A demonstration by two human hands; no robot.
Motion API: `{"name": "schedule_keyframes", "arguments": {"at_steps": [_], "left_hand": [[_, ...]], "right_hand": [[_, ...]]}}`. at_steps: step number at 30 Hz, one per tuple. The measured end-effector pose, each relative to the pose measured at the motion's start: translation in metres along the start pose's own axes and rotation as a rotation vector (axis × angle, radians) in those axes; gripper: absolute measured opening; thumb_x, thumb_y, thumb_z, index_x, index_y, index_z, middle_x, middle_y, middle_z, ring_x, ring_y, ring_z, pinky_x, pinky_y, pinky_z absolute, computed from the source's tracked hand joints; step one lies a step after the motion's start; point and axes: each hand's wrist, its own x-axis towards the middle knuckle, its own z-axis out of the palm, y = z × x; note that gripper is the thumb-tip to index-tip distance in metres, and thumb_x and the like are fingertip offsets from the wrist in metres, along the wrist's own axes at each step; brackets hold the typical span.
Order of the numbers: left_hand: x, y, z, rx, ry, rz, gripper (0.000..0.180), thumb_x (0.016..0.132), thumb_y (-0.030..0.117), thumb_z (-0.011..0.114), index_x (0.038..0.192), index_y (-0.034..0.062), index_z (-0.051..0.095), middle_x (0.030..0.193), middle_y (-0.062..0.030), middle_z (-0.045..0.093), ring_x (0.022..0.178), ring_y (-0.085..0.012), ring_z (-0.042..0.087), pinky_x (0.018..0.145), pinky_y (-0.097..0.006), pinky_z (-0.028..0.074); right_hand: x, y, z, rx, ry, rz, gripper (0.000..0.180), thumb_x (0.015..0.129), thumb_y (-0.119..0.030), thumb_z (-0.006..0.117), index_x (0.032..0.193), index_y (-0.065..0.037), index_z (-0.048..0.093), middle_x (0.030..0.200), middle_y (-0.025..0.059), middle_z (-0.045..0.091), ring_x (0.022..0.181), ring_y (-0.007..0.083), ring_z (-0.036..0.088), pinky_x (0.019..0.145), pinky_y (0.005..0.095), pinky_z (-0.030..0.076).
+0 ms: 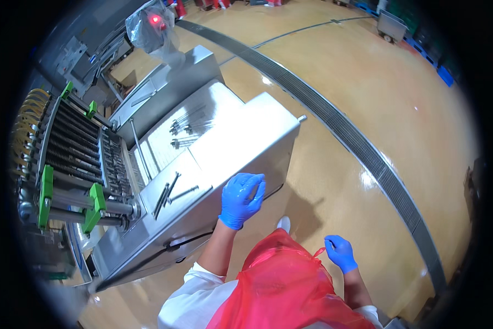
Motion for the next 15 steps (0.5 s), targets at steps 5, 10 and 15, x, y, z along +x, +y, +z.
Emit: {"name": "schedule_keyframes", "arguments": {"at_steps": [5,10,15], "left_hand": [[0.047,-0.02,0.038,-0.037,0.008,-0.069,0.021,0.079,0.003,0.075,0.1,0.0059,0.072,0.086,-0.0121,0.071,0.075,-0.0303,0.068,0.066,-0.04,0.054],[0.098,-0.04,0.059,0.112,-0.026,-0.125,0.021,0.078,0.004,0.075,0.099,0.0043,0.073,0.084,-0.0128,0.07,0.074,-0.0313,0.068,0.067,-0.04,0.054],[0.113,-0.058,0.072,0.41,0.211,-0.273,0.024,0.077,0.0,0.073,0.1,0.0046,0.072,0.084,-0.0125,0.071,0.075,-0.0312,0.068,0.068,-0.04,0.053]], "right_hand": [[0.093,0.039,-0.044,0.014,-0.008,0.111,0.014,0.092,-0.014,0.067,0.099,-0.003,0.072,0.091,0.0143,0.073,0.078,0.0248,0.072,0.073,0.0342,0.056],[0.248,0.09,-0.059,0.045,-0.106,0.068,0.018,0.091,-0.019,0.067,0.102,-0.007,0.073,0.094,0.0134,0.074,0.083,0.0298,0.072,0.075,0.0365,0.057],[0.466,0.114,-0.04,0.062,-0.321,-0.274,0.021,0.092,-0.022,0.065,0.105,-0.008,0.074,0.097,0.0145,0.074,0.087,0.0324,0.072,0.079,0.0392,0.057]]}}
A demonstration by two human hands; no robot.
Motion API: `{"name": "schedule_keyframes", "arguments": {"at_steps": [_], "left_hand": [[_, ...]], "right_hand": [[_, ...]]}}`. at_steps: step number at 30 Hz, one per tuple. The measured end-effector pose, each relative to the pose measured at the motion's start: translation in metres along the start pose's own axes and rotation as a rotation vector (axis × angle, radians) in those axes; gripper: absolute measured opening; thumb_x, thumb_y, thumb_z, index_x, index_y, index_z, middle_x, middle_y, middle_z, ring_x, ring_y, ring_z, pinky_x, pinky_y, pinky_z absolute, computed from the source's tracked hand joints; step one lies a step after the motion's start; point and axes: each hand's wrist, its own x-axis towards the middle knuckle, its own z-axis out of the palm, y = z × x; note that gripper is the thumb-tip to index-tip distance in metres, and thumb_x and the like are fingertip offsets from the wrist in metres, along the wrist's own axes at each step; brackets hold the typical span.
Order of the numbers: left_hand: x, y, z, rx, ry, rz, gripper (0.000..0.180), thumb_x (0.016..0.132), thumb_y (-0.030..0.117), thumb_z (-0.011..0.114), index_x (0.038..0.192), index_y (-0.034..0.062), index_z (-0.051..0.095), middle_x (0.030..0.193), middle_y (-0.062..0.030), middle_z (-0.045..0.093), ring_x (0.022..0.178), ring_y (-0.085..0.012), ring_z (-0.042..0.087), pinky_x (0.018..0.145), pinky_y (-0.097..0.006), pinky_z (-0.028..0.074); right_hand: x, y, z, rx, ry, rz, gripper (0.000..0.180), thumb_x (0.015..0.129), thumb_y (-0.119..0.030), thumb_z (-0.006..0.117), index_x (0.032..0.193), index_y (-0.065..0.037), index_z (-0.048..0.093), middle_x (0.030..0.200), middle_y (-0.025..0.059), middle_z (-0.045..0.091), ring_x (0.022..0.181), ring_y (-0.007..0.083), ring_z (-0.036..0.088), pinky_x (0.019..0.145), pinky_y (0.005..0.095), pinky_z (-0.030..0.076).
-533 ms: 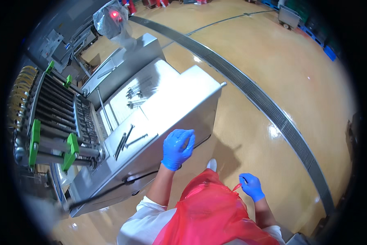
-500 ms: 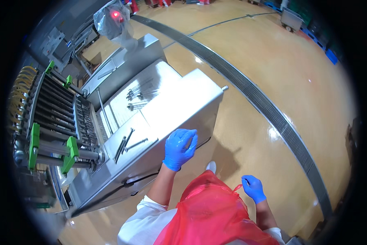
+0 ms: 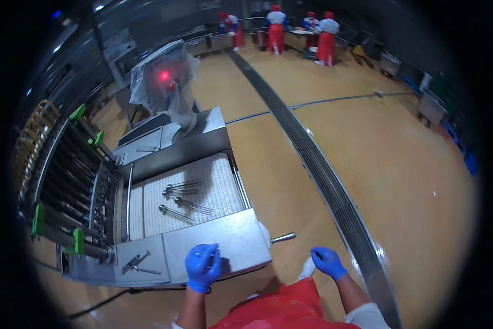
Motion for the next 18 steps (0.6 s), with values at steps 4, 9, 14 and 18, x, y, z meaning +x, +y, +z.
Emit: {"name": "schedule_keyframes", "arguments": {"at_steps": [4,9,14,18], "left_hand": [[0.007,0.043,0.018,0.285,0.1,-0.226,0.021,0.078,-0.002,0.072,0.098,0.0045,0.071,0.084,-0.0122,0.071,0.074,-0.0309,0.067,0.067,-0.04,0.053],[-0.002,0.108,0.045,0.464,0.256,-0.459,0.016,0.081,-0.003,0.07,0.096,0.0032,0.071,0.085,-0.0123,0.071,0.074,-0.03,0.067,0.066,-0.039,0.053],[-0.004,0.139,0.075,0.648,0.399,-0.601,0.014,0.083,-0.003,0.069,0.095,0.0012,0.071,0.085,-0.013,0.07,0.074,-0.0299,0.068,0.066,-0.038,0.053],[0.004,0.12,0.085,0.754,0.424,-0.601,0.019,0.084,-0.004,0.068,0.103,-0.0007,0.071,0.085,-0.0139,0.07,0.074,-0.0299,0.067,0.068,-0.038,0.054]], "right_hand": [[0.177,-0.024,-0.031,-0.016,-0.078,-0.426,0.025,0.094,-0.023,0.063,0.112,-0.008,0.072,0.097,0.0175,0.073,0.087,0.0355,0.071,0.078,0.0417,0.057],[0.347,-0.164,-0.07,-0.132,-0.241,-0.712,0.046,0.096,-0.025,0.059,0.139,-0.01,0.056,0.098,0.0197,0.071,0.089,0.0387,0.069,0.078,0.0483,0.056],[0.457,-0.274,-0.051,-0.067,-0.293,-0.835,0.054,0.096,-0.022,0.055,0.149,-0.014,0.047,0.103,0.0252,0.068,0.091,0.0422,0.067,0.082,0.051,0.053],[0.552,-0.353,0.002,0.224,-0.211,-0.943,0.059,0.096,-0.025,0.055,0.153,-0.017,0.042,0.1,0.0247,0.065,0.093,0.0413,0.063,0.087,0.0478,0.05]]}}
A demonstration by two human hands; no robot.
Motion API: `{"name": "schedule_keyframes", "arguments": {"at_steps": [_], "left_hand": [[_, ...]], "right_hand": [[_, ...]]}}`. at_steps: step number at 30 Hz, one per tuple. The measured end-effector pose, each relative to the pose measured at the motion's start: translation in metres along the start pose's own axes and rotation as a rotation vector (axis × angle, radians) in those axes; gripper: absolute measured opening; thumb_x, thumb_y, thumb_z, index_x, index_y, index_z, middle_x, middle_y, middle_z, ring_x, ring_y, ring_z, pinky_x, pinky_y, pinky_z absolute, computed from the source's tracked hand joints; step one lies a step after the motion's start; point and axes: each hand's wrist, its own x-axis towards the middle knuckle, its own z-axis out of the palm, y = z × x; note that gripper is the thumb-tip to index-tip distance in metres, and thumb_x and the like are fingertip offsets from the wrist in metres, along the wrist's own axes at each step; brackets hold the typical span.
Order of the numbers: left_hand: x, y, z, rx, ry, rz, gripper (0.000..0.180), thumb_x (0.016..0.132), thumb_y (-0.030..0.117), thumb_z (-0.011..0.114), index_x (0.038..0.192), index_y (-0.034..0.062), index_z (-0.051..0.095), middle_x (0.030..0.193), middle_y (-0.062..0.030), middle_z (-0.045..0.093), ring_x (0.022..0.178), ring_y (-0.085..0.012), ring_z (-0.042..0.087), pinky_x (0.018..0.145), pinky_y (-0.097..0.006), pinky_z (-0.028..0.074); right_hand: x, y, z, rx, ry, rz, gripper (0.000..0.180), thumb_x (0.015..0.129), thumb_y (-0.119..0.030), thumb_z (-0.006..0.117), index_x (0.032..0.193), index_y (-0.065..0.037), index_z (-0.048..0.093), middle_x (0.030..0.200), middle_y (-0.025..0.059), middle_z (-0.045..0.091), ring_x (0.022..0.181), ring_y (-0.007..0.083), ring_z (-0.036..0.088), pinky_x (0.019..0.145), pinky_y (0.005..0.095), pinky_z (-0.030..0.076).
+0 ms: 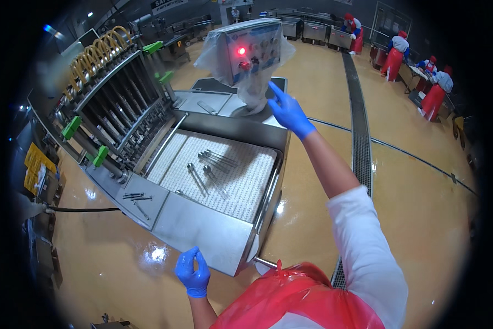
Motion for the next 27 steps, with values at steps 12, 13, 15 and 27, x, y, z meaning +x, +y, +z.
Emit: {"name": "schedule_keyframes", "arguments": {"at_steps": [12,13,15,27], "left_hand": [[-0.037,0.112,0.033,0.268,0.294,-0.529,0.043,0.091,-0.004,0.063,0.134,-0.0078,0.058,0.092,-0.0118,0.07,0.082,-0.0207,0.067,0.078,-0.032,0.054],[-0.039,0.125,0.04,0.29,0.315,-0.571,0.043,0.091,-0.004,0.063,0.134,-0.0077,0.058,0.092,-0.0116,0.07,0.081,-0.0199,0.066,0.078,-0.032,0.054],[-0.04,0.153,0.061,0.26,0.379,-0.643,0.041,0.092,-0.004,0.063,0.133,-0.0072,0.059,0.091,-0.0105,0.069,0.081,-0.0173,0.066,0.078,-0.031,0.053],[-0.064,0.252,0.116,0.555,0.223,-0.633,0.038,0.087,-0.004,0.064,0.125,-0.0029,0.066,0.083,-0.0117,0.067,0.07,-0.0249,0.065,0.066,-0.035,0.053]], "right_hand": [[0.186,0.075,0.014,0.069,0.101,-0.417,0.04,0.088,-0.022,0.063,0.127,-0.01,0.067,0.106,0.0203,0.069,0.102,0.0379,0.064,0.087,0.0446,0.052],[0.177,0.085,0.014,0.123,0.138,-0.386,0.044,0.088,-0.02,0.064,0.13,-0.009,0.065,0.113,0.0194,0.067,0.105,0.0372,0.064,0.091,0.0451,0.051],[0.166,0.102,0.02,0.11,0.211,-0.422,0.049,0.088,-0.017,0.066,0.136,-0.008,0.06,0.125,0.0189,0.063,0.112,0.0372,0.063,0.097,0.0452,0.05],[0.153,0.134,0.021,0.062,0.084,-0.593,0.037,0.081,-0.01,0.065,0.117,-0.005,0.059,0.153,0.025,0.043,0.091,0.042,0.069,0.078,0.0465,0.057]]}}
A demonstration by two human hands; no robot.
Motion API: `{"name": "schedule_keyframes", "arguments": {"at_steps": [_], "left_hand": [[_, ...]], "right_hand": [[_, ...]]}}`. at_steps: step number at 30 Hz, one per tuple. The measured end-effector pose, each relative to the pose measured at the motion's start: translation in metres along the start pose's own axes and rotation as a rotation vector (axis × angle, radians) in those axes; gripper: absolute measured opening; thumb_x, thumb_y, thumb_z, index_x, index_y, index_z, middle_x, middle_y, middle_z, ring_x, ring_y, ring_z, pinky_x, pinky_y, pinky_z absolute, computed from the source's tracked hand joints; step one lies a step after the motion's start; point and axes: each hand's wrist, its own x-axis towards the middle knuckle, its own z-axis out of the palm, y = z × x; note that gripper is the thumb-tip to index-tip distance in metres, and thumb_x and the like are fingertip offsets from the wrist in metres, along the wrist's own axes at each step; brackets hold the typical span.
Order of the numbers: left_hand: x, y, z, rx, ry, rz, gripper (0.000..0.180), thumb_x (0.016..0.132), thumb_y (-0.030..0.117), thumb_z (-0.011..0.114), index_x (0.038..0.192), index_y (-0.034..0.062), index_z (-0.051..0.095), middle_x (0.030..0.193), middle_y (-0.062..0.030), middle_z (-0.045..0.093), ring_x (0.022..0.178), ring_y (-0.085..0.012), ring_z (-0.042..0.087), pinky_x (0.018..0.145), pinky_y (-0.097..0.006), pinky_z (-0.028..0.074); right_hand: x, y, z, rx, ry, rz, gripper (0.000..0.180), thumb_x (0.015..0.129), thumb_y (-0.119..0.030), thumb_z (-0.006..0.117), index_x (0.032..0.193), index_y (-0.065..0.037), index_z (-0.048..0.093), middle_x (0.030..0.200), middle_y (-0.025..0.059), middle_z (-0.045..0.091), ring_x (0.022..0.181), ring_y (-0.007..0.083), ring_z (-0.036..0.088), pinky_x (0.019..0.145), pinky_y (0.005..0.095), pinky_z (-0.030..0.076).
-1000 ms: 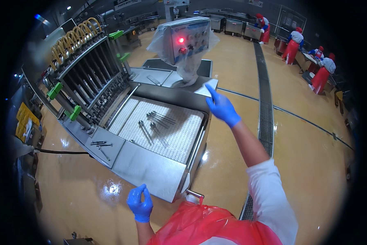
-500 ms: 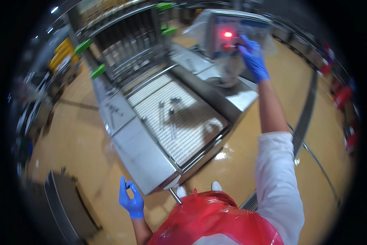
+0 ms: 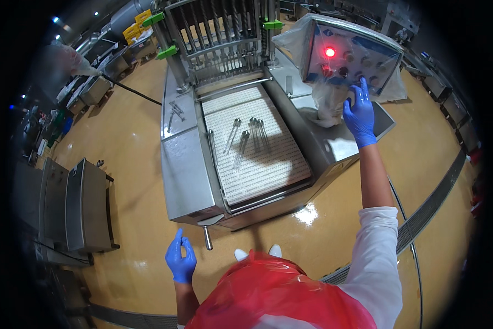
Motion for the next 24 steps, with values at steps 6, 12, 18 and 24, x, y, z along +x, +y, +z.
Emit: {"name": "schedule_keyframes", "arguments": {"at_steps": [6,12,18,24], "left_hand": [[-0.023,0.003,-0.003,0.092,0.036,-0.037,0.036,0.089,-0.003,0.062,0.125,-0.002,0.066,0.081,-0.0124,0.066,0.068,-0.0267,0.064,0.064,-0.036,0.052],[-0.028,0.013,0.002,0.114,0.007,-0.004,0.036,0.089,-0.003,0.062,0.124,-0.0028,0.066,0.08,-0.0127,0.065,0.068,-0.028,0.063,0.062,-0.038,0.051],[-0.028,0.013,0.015,0.057,0.031,0.001,0.034,0.089,-0.003,0.063,0.122,-0.003,0.067,0.08,-0.0125,0.066,0.069,-0.0279,0.063,0.063,-0.038,0.051],[-0.046,0.013,0.016,0.103,-0.01,0.025,0.033,0.089,-0.003,0.065,0.121,-0.0015,0.068,0.08,-0.013,0.066,0.07,-0.0272,0.064,0.064,-0.037,0.052]], "right_hand": [[0.002,-0.006,0.005,-0.018,-0.093,0.091,0.027,0.083,-0.013,0.067,0.109,-0.01,0.061,0.154,0.0291,0.04,0.086,0.034,0.073,0.073,0.0407,0.058],[0.01,-0.009,0.015,-0.073,-0.061,0.074,0.031,0.08,-0.019,0.065,0.109,-0.01,0.06,0.144,0.0385,0.043,0.078,0.0443,0.07,0.069,0.0474,0.058],[0.027,-0.007,0.008,-0.111,-0.026,0.1,0.024,0.084,-0.02,0.065,0.105,-0.011,0.059,0.102,0.0272,0.068,0.07,0.0406,0.07,0.063,0.0461,0.057],[0.022,-0.037,-0.017,0.335,0.089,0.199,0.008,0.09,-0.014,0.066,0.091,-0.009,0.06,0.066,0.0131,0.065,0.057,0.0229,0.068,0.054,0.037,0.05]]}}
